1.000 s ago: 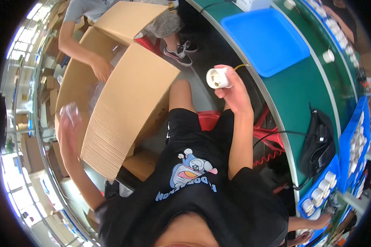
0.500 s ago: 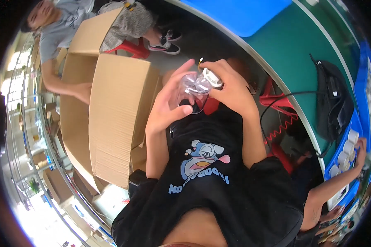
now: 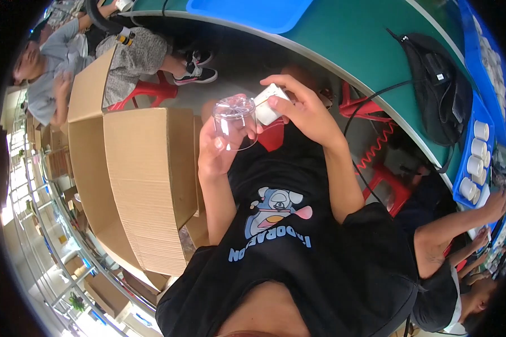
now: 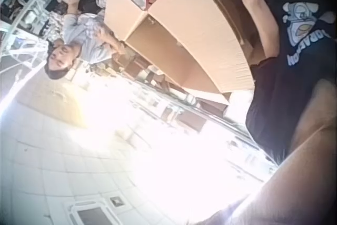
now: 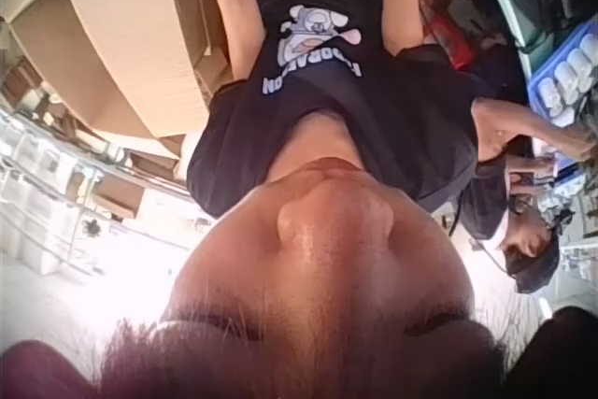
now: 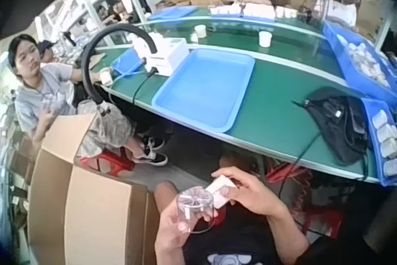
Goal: The person packs white cylindrical electronic components by hand, first placing them into plastic cups, then transferring the filled cups into a cardboard shipping box.
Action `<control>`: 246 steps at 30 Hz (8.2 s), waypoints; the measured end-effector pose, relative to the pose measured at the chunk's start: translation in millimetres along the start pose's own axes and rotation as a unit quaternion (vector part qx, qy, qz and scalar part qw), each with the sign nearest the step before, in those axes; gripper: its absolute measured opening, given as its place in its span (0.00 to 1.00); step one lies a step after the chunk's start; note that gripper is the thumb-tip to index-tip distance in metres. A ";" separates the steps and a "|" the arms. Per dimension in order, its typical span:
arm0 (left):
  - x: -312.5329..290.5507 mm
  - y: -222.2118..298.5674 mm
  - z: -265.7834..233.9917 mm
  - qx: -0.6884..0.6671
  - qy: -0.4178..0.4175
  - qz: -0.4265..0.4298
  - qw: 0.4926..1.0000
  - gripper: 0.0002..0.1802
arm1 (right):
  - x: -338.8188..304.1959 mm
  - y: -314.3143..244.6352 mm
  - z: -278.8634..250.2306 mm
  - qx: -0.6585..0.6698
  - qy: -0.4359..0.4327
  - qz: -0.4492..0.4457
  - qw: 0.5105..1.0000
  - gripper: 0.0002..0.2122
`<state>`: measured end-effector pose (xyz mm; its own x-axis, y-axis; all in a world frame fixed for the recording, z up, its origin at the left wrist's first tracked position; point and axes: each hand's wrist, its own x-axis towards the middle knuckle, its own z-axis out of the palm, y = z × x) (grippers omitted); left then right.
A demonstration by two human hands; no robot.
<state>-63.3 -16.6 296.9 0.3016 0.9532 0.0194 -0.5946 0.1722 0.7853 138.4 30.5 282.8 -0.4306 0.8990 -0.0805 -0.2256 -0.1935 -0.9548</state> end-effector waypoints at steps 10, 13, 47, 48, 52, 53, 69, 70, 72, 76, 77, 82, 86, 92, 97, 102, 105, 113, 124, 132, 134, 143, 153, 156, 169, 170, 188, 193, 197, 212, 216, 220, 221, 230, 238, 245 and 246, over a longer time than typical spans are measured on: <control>-16.4 4.2 -7.0 -0.002 0.189 0.079 0.979 0.39 | 18.6 24.5 7.3 -0.030 0.046 0.004 0.998 0.13; -10.9 1.5 -13.2 -0.006 0.239 0.071 0.968 0.33 | 20.1 23.5 11.2 -0.045 0.061 0.008 0.997 0.13; -9.8 5.3 13.7 -0.109 0.165 0.008 0.980 0.24 | -1.9 -11.9 22.1 0.011 -0.042 -0.129 0.991 0.30; -10.1 5.0 16.5 -0.109 0.166 0.008 0.980 0.24 | -1.5 -10.6 22.9 0.027 -0.050 -0.128 0.990 0.30; -10.3 2.1 20.7 -0.121 0.157 0.003 0.980 0.27 | -0.2 -6.6 25.3 0.053 -0.052 -0.133 0.988 0.31; -10.7 2.2 20.0 -0.140 0.144 0.005 0.980 0.26 | -0.1 -6.7 26.1 0.068 -0.053 -0.129 0.988 0.31; -15.1 -9.9 18.9 -0.091 0.167 0.012 0.982 0.28 | -0.9 8.7 28.1 0.133 -0.032 -0.097 0.986 0.27; -14.8 -10.1 20.1 -0.098 0.172 0.009 0.980 0.27 | -0.8 10.4 28.7 0.133 -0.032 -0.096 0.986 0.27; -14.4 -12.1 22.7 -0.105 0.177 0.007 0.979 0.26 | -0.6 13.8 29.2 0.124 -0.014 -0.124 0.984 0.24; -13.3 -24.9 32.2 -0.119 0.180 -0.003 0.976 0.22 | 0.5 17.8 31.6 0.095 0.023 -0.162 0.982 0.23; -13.0 -29.4 35.3 -0.122 0.184 0.013 0.975 0.20 | 0.0 15.8 33.5 0.058 0.041 -0.164 0.984 0.25; -11.2 -36.6 55.0 -0.121 0.202 0.041 0.971 0.21 | 1.4 9.4 43.7 0.063 0.087 -0.212 0.971 0.24; -11.7 -43.2 60.9 -0.116 0.214 0.055 0.969 0.22 | 0.5 4.0 51.3 0.063 0.129 -0.211 0.967 0.23; -11.9 -53.0 72.6 -0.095 0.241 0.083 0.962 0.25 | 1.0 4.5 49.6 -0.021 0.183 -0.267 0.946 0.24; -11.0 -57.1 87.0 -0.071 0.251 0.105 0.960 0.30 | -1.7 -2.3 50.0 -0.063 0.219 -0.289 0.930 0.31; -8.9 -60.5 89.9 -0.003 0.243 0.157 0.957 0.29 | 1.2 -6.2 44.7 -0.041 0.212 -0.284 0.934 0.33; -8.7 -60.8 90.9 0.013 0.247 0.162 0.955 0.28 | -0.1 -9.8 40.8 -0.057 0.178 -0.286 0.940 0.34; 1.9 -52.0 69.5 -0.134 0.247 0.021 0.959 0.18 | 3.7 -22.0 32.0 -0.110 0.168 -0.052 0.978 0.35; -3.5 -32.0 48.8 -0.281 0.115 -0.116 0.946 0.37 | -13.6 -34.9 16.4 -0.120 0.108 -0.032 0.986 0.22; -9.0 -36.5 37.1 -0.414 0.077 -0.150 0.895 0.40 | -16.2 -24.7 17.3 -0.131 0.083 -0.093 0.984 0.14; -10.4 -40.5 32.4 -0.456 0.052 -0.163 0.873 0.40 | -16.2 -22.9 17.6 -0.150 0.084 -0.081 0.982 0.14; -15.9 -38.3 36.9 -0.220 0.188 -0.091 0.953 0.33 | -7.1 -3.6 18.9 -0.068 0.117 0.055 0.989 0.22; -36.0 -19.6 37.2 0.425 0.228 0.114 0.869 0.43 | 0.7 -1.4 -5.7 -0.068 -0.090 0.101 0.988 0.29; -40.0 -20.8 38.8 0.469 0.232 0.140 0.841 0.46 | 8.2 -3.8 -3.7 -0.114 -0.144 0.069 0.980 0.32; -45.8 -27.4 35.4 0.219 0.286 0.078 0.930 0.34 | 17.4 -10.1 -2.5 -0.043 -0.260 -0.078 0.961 0.30; -45.9 -27.0 35.0 0.218 0.280 0.080 0.932 0.34 | 17.0 -11.0 -1.9 -0.038 -0.256 -0.073 0.963 0.29; -1.2 -67.2 -39.5 0.258 0.255 0.138 0.922 0.38 | 0.1 -20.2 12.6 -0.053 -0.028 -0.066 0.996 0.27; -4.9 -208.9 -136.5 0.128 0.292 -0.063 0.946 0.18 | 14.3 -56.5 -21.0 -0.144 0.027 -0.160 0.976 0.27; -10.5 -233.0 -154.6 0.186 0.309 -0.099 0.927 0.15 | 52.6 -77.3 -69.1 -0.285 0.204 -0.228 0.908 0.24; -18.9 -258.3 -172.0 0.322 0.306 -0.130 0.887 0.12 | 196.2 -157.4 -354.6 -0.645 0.512 -0.142 0.548 0.21; -24.0 -248.6 -167.1 0.386 0.320 -0.139 0.854 0.14 | 221.9 -125.0 -397.5 -0.656 0.482 -0.164 0.558 0.22; -18.0 -196.7 -119.8 0.421 0.318 -0.076 0.846 0.15 | 226.5 -73.0 -417.3 -0.689 0.501 -0.191 0.489 0.29; -19.4 -178.0 -105.6 0.422 0.307 -0.079 0.850 0.15 | 224.4 -72.1 -407.5 -0.688 0.481 -0.163 0.518 0.26; -75.6 23.4 22.7 0.447 0.168 0.004 0.878 0.13 | 225.0 -81.9 -432.2 -0.709 0.435 -0.156 0.532 0.32; -150.5 180.5 -14.7 0.628 0.411 0.110 0.652 0.09 | 220.7 -75.4 -435.8 -0.728 0.438 -0.170 0.500 0.32; -180.9 239.5 -276.6 0.793 0.380 -0.078 0.469 0.19 | 210.0 -52.9 -424.9 -0.831 0.350 -0.146 0.408 0.27; -180.2 235.7 -304.0 0.806 0.372 -0.139 0.440 0.24 | 207.5 -50.7 -398.2 -0.843 0.315 -0.051 0.434 0.25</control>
<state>-484.4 -72.3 290.5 -0.4872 0.8720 0.0473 0.8691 0.4789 0.1237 408.5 383.3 200.6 -0.0495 0.9006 0.4318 0.9723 -0.0555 0.2272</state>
